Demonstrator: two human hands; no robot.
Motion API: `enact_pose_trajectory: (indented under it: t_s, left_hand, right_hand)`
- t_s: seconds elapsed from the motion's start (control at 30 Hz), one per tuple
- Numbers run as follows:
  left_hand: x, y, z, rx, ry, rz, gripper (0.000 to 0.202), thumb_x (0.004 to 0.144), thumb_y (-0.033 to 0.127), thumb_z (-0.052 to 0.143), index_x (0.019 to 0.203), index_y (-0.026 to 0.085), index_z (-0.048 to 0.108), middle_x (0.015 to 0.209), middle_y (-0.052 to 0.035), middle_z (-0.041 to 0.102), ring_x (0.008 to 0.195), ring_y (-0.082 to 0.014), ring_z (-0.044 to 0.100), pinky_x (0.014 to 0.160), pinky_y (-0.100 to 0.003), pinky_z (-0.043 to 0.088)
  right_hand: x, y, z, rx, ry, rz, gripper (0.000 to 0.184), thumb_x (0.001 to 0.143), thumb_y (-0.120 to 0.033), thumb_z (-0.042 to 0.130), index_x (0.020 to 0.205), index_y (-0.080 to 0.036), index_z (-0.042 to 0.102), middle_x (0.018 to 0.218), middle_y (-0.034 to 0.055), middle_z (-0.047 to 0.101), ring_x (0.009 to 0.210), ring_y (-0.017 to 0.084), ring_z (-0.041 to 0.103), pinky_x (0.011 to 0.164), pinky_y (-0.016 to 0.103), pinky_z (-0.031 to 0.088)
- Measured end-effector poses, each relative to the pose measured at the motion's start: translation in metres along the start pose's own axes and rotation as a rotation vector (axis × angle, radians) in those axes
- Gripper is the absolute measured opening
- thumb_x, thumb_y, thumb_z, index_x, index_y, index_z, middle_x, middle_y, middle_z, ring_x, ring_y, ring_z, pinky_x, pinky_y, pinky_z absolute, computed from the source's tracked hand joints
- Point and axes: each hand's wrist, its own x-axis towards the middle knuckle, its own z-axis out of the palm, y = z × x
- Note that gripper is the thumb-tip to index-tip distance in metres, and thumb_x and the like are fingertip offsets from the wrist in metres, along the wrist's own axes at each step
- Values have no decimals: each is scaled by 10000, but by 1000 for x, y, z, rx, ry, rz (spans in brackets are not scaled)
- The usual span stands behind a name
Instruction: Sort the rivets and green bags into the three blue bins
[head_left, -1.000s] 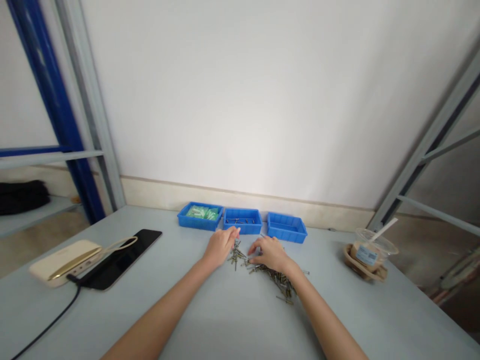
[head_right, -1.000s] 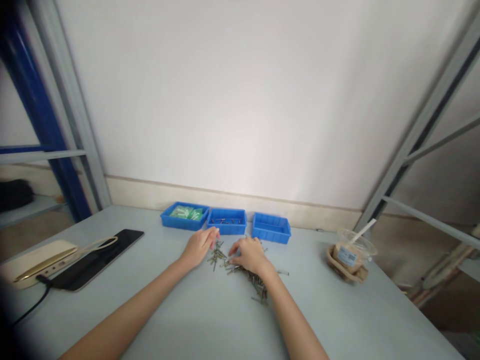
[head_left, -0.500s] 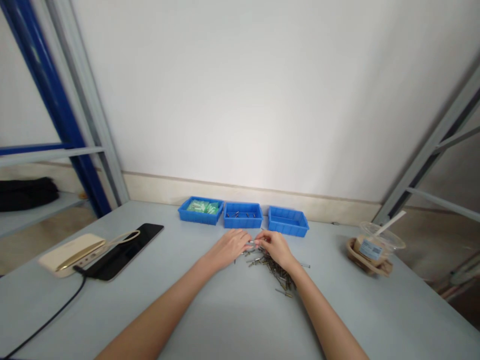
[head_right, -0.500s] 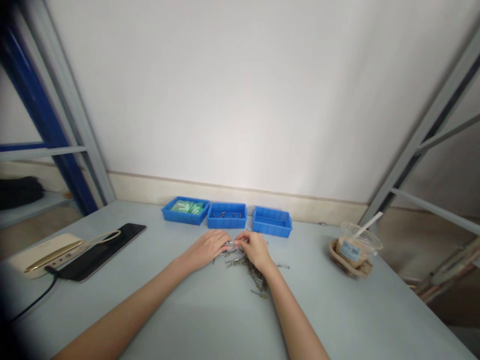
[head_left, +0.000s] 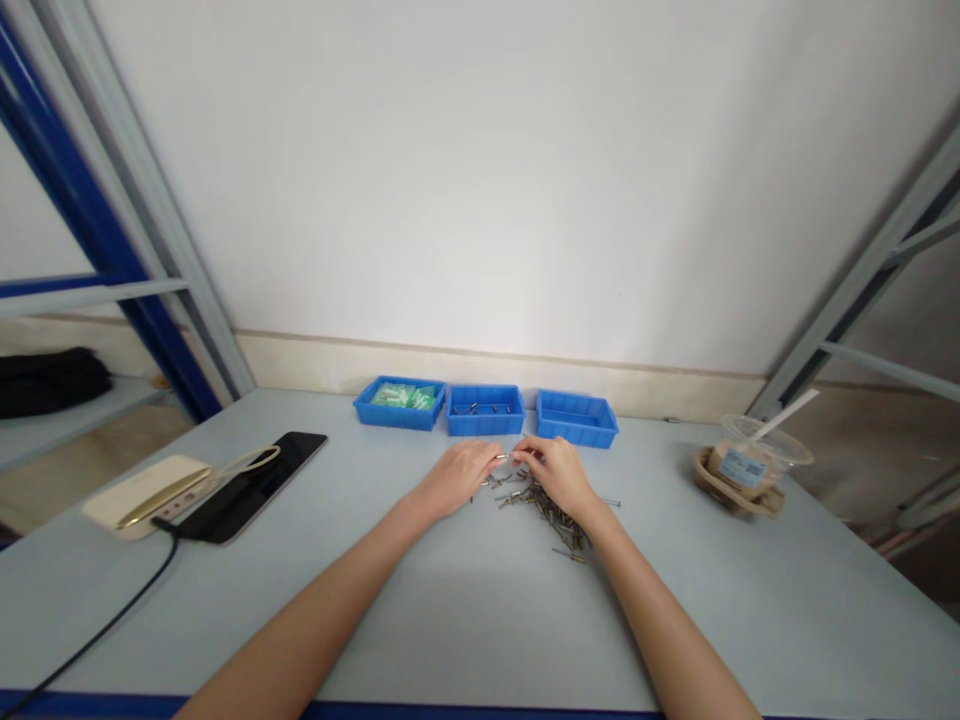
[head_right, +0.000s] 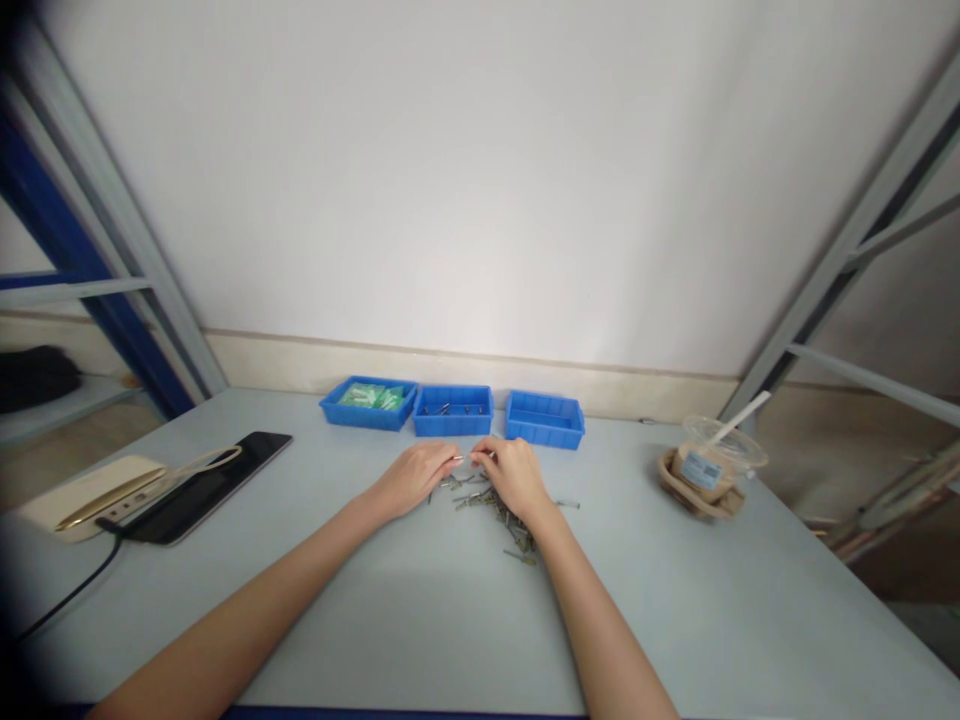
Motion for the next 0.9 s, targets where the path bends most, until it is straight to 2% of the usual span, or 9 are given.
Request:
enact_pose_trajectory:
  t_s: [0.17, 0.27, 0.43, 0.53, 0.6, 0.63, 0.73, 0.77, 0.9]
  left_hand:
    - [0, -2, 2, 17, -34, -18, 336, 948, 236, 302, 733, 163, 549, 658, -22, 565, 644, -166, 526, 613, -251, 351]
    - [0, -5, 2, 22, 11, -70, 409, 956, 292, 281, 688, 159, 559, 643, -34, 583, 628, -170, 531, 632, -264, 357]
    - [0, -17, -5, -9, 180, -205, 515, 959, 358, 222, 614, 159, 549, 584, -39, 575, 590, -171, 529, 643, -278, 352]
    - [-1, -22, -11, -57, 233, -277, 546, 958, 363, 203, 561, 166, 521, 538, -25, 552, 552, -154, 517, 626, -266, 345]
    - [-2, -23, -13, -62, 245, -296, 548, 958, 366, 202, 556, 168, 516, 525, -20, 546, 541, -150, 512, 626, -265, 343]
    - [-1, -23, -13, -57, 243, -296, 546, 958, 368, 202, 560, 168, 518, 522, -21, 545, 539, -151, 511, 627, -268, 342]
    - [0, -22, -9, -48, 217, -273, 539, 957, 381, 217, 575, 165, 531, 529, -27, 549, 554, -161, 516, 629, -277, 345]
    - [0, -21, -7, -54, 202, -256, 533, 956, 384, 228, 581, 164, 539, 539, -30, 554, 567, -164, 521, 633, -277, 348]
    - [0, -16, 0, -74, 124, -155, 454, 945, 381, 313, 647, 157, 572, 629, -39, 589, 642, -171, 543, 654, -273, 362]
  right_hand:
    - [-7, -1, 1, 23, 13, -50, 176, 849, -333, 539, 859, -237, 686, 832, 0, 717, 743, 144, 629, 734, 233, 378]
    - [-3, 0, 5, 42, 42, -35, 181, 851, -330, 535, 827, -245, 693, 813, -8, 717, 738, 146, 627, 735, 234, 376]
    - [46, -7, 0, 28, 61, 47, 284, 898, -373, 439, 870, -227, 680, 763, -12, 702, 663, 132, 614, 640, 218, 387]
    - [70, -13, -6, -69, 183, 59, 271, 874, -356, 492, 1081, -223, 606, 954, 20, 683, 762, 146, 608, 696, 237, 397]
    - [67, -13, -6, -89, 237, 23, 295, 845, -326, 546, 1116, -216, 577, 1030, 35, 654, 813, 149, 593, 725, 243, 397]
    - [60, -10, -5, -78, 212, -9, 265, 832, -314, 566, 1075, -214, 596, 1019, 32, 652, 819, 147, 587, 727, 240, 396]
    - [28, 3, 3, -34, -110, -152, 115, 775, -297, 637, 862, -230, 670, 910, -4, 670, 839, 150, 579, 744, 236, 391]
    - [17, 8, 6, -36, -162, -162, 99, 760, -300, 652, 828, -234, 680, 898, -6, 671, 860, 157, 576, 763, 244, 386]
    - [-6, 17, 16, -54, -173, -133, 104, 768, -274, 645, 849, -227, 690, 910, 15, 669, 895, 172, 564, 810, 274, 367]
